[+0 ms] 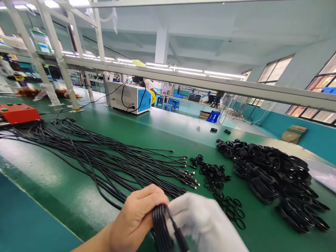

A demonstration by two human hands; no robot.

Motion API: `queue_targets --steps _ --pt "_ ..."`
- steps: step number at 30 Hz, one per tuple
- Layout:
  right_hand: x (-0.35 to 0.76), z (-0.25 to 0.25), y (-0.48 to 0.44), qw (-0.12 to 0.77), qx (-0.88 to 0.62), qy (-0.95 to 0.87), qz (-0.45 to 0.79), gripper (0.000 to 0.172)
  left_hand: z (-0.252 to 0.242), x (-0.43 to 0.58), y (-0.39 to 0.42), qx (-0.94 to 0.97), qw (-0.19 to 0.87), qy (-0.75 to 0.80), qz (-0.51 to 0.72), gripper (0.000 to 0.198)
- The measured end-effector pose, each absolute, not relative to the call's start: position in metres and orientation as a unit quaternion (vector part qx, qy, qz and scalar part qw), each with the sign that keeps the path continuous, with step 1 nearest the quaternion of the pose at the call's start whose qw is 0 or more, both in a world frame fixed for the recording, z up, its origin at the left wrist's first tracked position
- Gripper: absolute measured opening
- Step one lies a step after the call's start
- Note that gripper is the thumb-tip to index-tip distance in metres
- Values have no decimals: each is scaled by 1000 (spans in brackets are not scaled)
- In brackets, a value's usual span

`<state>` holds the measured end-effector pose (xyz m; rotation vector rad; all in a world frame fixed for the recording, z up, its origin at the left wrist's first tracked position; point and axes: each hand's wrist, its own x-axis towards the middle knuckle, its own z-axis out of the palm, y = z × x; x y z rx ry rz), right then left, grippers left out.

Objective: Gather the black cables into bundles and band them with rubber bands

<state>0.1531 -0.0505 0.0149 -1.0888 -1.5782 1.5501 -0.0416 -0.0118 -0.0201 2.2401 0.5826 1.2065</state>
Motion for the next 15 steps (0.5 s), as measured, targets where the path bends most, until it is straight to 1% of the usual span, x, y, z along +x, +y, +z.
queue_targets --steps 2,4,7,10,13,15 --pt "158 13 -45 373 -437 -593 564 55 -22 -45 -9 831 268 241 424 23" --pt "157 9 -41 393 -459 -587 539 56 -23 -46 -7 836 276 261 396 24" --pt "146 4 -35 344 -464 -605 548 61 -24 -45 -4 838 297 282 361 28" --pt "131 -1 -27 308 -426 -618 585 56 -23 -43 -2 831 326 295 341 31" --pt "121 -5 -21 302 -373 -571 666 54 -23 -42 0 819 345 312 336 31" --pt "119 -10 -19 301 -381 -526 698 55 -23 -40 1 808 349 338 334 31"
